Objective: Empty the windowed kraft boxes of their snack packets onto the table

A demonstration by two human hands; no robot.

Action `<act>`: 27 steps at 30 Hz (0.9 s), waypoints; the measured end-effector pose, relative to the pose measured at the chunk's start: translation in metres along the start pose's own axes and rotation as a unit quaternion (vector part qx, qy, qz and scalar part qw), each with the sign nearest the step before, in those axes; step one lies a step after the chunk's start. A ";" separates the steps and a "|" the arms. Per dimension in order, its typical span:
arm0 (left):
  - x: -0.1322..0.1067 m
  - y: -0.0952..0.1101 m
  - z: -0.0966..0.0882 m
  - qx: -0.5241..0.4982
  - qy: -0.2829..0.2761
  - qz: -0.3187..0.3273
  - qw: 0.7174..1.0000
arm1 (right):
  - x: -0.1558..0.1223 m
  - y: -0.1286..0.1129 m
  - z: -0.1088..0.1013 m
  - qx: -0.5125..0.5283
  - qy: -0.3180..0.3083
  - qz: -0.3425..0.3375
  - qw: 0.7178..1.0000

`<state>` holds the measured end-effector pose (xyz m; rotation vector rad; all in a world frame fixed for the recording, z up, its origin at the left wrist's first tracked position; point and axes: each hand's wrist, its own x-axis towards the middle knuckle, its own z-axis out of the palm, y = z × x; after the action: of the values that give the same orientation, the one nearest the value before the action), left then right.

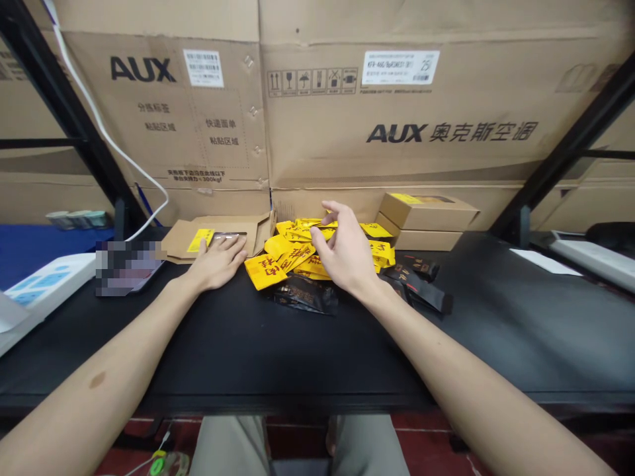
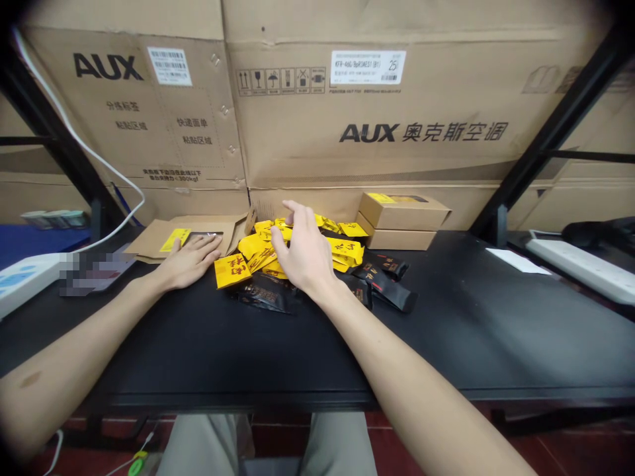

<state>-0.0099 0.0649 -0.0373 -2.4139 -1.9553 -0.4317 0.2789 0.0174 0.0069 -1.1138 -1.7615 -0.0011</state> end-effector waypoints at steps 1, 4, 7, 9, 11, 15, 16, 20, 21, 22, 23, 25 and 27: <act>-0.001 0.000 0.000 0.003 0.008 0.002 1.000 | 0.000 0.000 0.000 -0.003 -0.003 -0.001 1.000; -0.002 0.003 -0.002 0.016 0.045 0.005 0.999 | 0.000 0.000 0.000 -0.012 -0.011 -0.007 1.000; -0.004 0.008 -0.006 0.031 0.086 0.010 0.996 | 0.001 0.001 -0.001 -0.017 -0.014 -0.013 1.000; -0.005 0.012 -0.010 0.047 0.122 0.016 0.991 | 0.001 0.001 -0.001 -0.020 -0.016 -0.014 1.000; -0.006 0.015 -0.013 0.061 0.163 0.018 0.985 | 0.002 0.001 -0.001 -0.023 -0.019 -0.012 0.999; -0.008 0.017 -0.017 0.063 0.204 0.017 0.977 | 0.002 0.000 -0.002 -0.027 -0.024 -0.007 0.999; -0.009 0.017 -0.017 0.063 0.204 0.020 0.977 | 0.002 0.000 -0.002 -0.028 -0.025 -0.005 0.999; -0.010 0.011 -0.017 0.079 0.180 0.039 0.980 | 0.003 0.000 -0.003 -0.032 -0.026 -0.003 0.999; -0.010 0.009 -0.017 0.085 0.174 0.043 0.980 | 0.003 0.000 -0.003 -0.033 -0.026 -0.003 0.999; -0.010 0.007 -0.017 0.090 0.171 0.047 0.980 | 0.003 0.000 -0.003 -0.034 -0.025 -0.002 0.999; -0.010 0.005 -0.017 0.094 0.170 0.051 0.980 | 0.003 0.000 -0.003 -0.035 -0.025 -0.002 0.999; -0.010 0.002 -0.016 0.101 0.170 0.061 0.978 | 0.003 0.000 -0.002 -0.036 -0.025 -0.002 0.999; -0.010 0.001 -0.016 0.108 0.167 0.065 0.978 | 0.002 0.001 -0.002 -0.036 -0.025 -0.002 0.999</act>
<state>-0.0145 0.0527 -0.0234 -2.1537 -1.6056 -0.5472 0.2810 0.0186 0.0092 -1.1713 -1.8211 -0.0393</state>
